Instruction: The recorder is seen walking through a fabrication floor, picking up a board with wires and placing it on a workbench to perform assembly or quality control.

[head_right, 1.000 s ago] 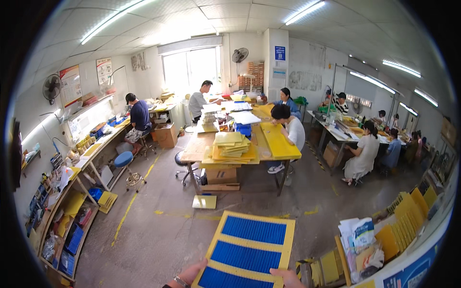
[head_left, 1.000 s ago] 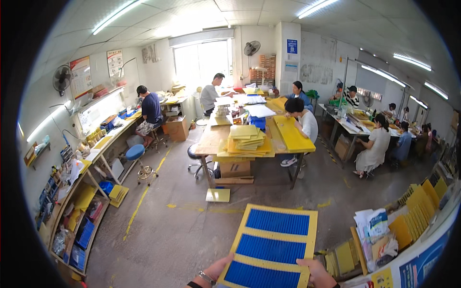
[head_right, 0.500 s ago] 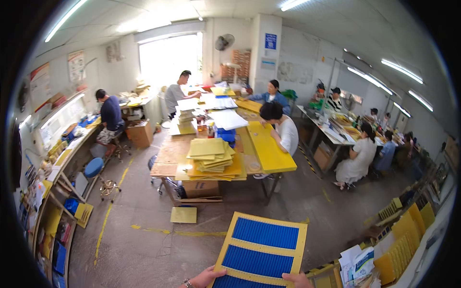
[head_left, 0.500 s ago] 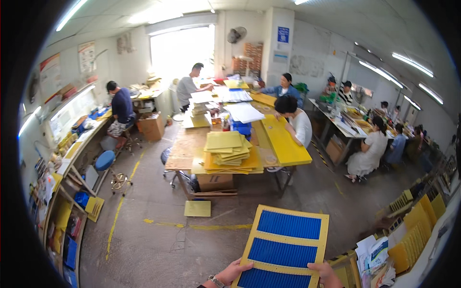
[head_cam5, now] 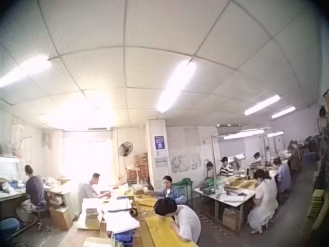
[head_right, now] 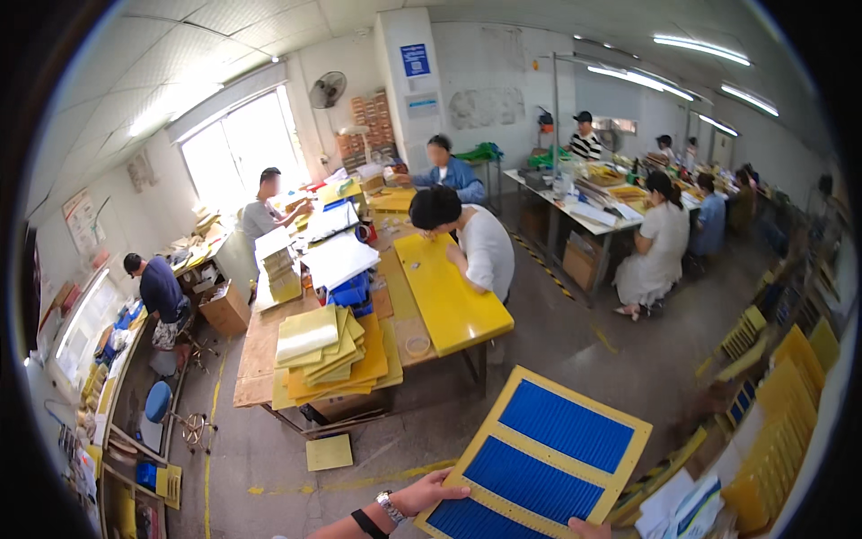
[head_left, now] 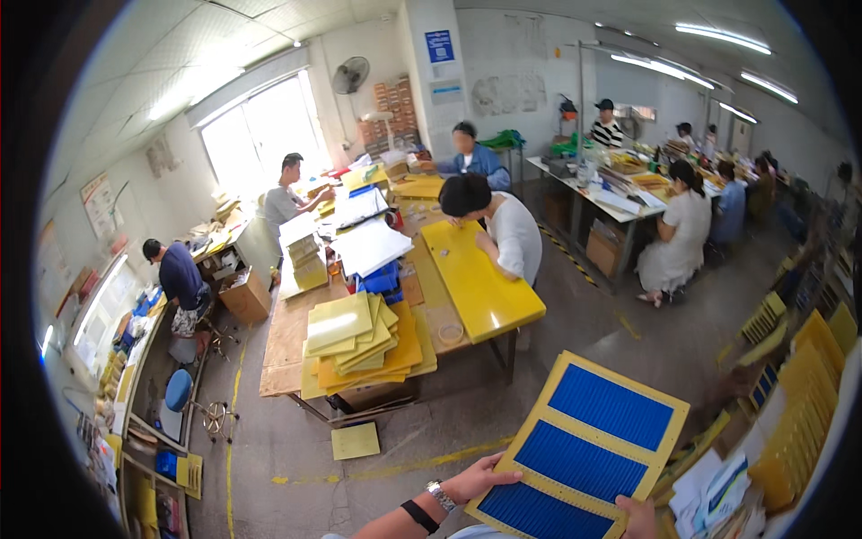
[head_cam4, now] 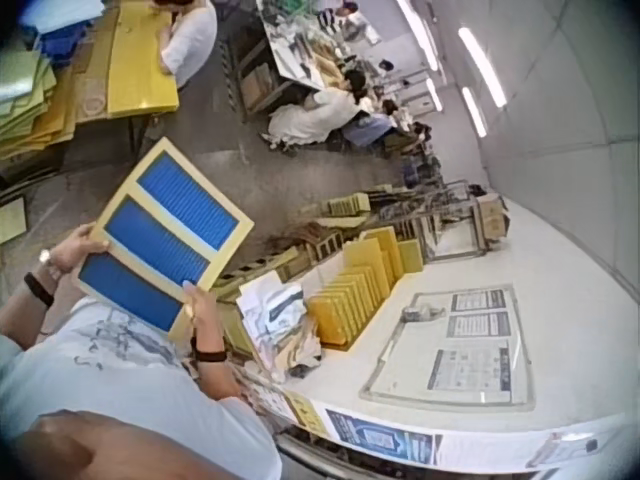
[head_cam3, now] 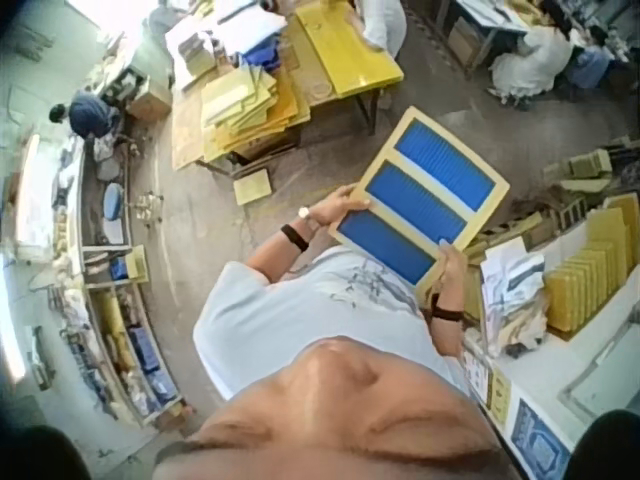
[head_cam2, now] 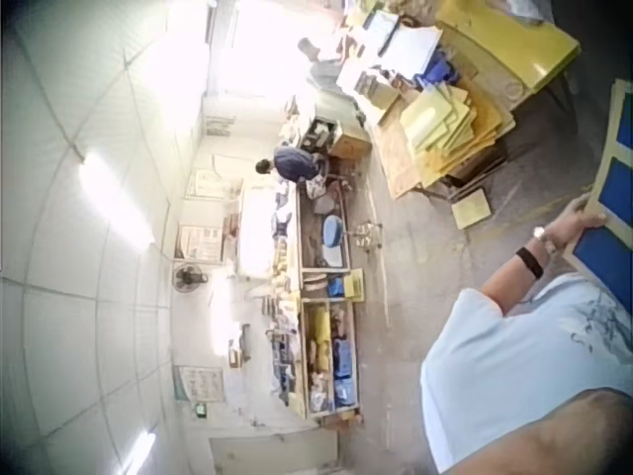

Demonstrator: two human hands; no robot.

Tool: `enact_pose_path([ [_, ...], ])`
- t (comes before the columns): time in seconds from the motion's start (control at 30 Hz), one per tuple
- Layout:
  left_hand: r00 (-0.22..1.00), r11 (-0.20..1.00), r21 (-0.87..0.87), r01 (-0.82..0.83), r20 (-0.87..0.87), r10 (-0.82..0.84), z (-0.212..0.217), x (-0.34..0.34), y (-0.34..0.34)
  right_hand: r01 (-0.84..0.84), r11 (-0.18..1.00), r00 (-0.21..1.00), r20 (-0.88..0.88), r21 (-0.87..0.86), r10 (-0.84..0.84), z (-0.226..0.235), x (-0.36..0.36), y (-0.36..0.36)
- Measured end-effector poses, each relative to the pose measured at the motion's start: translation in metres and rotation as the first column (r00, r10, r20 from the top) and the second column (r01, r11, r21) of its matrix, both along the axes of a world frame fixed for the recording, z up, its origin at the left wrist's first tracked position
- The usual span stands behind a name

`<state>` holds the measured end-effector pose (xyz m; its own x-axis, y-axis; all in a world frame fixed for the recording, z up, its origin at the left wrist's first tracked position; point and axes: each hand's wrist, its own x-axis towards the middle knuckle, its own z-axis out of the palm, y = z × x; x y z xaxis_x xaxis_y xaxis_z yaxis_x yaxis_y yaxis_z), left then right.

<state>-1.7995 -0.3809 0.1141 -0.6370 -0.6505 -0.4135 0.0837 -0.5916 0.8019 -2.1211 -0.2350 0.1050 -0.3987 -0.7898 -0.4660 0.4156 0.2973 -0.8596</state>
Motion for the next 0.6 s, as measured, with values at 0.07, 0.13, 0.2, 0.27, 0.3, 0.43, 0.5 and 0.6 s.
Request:
enact_pose_path([
  [0.07, 0.999, 0.998, 0.031, 0.049, 0.019, -0.050, 0.004, -0.026, -0.029, -0.014, 0.999, 0.999, 0.039, 0.041, 0.012, 0.005, -0.030, -0.028],
  [0.13, 1.000, 1.000, -0.002, 0.020, 0.008, -0.020, 0.014, -0.046, -0.049, -0.074, 0.997, 0.997, -0.010, 0.029, 0.074, -0.015, -0.069, -0.060],
  [0.2, 1.000, 0.996, -0.088, 0.029, 0.008, -0.028, 0.026, -0.061, -0.080, -0.113, 0.994, 0.993, -0.043, -0.009, 0.112, -0.013, -0.085, -0.097],
  [0.27, 0.999, 0.987, -0.159, 0.039, 0.022, -0.036, 0.016, -0.088, -0.108, -0.111, 0.993, 0.991, -0.076, -0.035, 0.108, -0.002, -0.100, -0.120],
  [0.3, 0.999, 0.979, -0.197, 0.049, 0.016, -0.047, 0.004, -0.094, -0.125, -0.131, 0.990, 0.988, -0.092, -0.051, 0.126, 0.002, -0.107, -0.134],
  [0.43, 0.993, 0.985, -0.155, -0.080, -0.100, 0.065, 0.013, -0.097, -0.162, -0.239, 0.966, 0.967, -0.112, -0.095, 0.228, -0.003, -0.128, -0.200],
  [0.5, 0.975, 0.992, -0.047, -0.119, -0.193, 0.108, 0.017, -0.092, -0.173, -0.300, 0.945, 0.951, -0.123, -0.130, 0.285, 0.000, -0.134, -0.230],
  [0.6, 0.954, 0.946, -0.185, -0.267, -0.187, 0.233, -0.011, -0.095, -0.198, -0.410, 0.892, 0.910, -0.151, -0.191, 0.386, 0.017, -0.130, -0.281],
])
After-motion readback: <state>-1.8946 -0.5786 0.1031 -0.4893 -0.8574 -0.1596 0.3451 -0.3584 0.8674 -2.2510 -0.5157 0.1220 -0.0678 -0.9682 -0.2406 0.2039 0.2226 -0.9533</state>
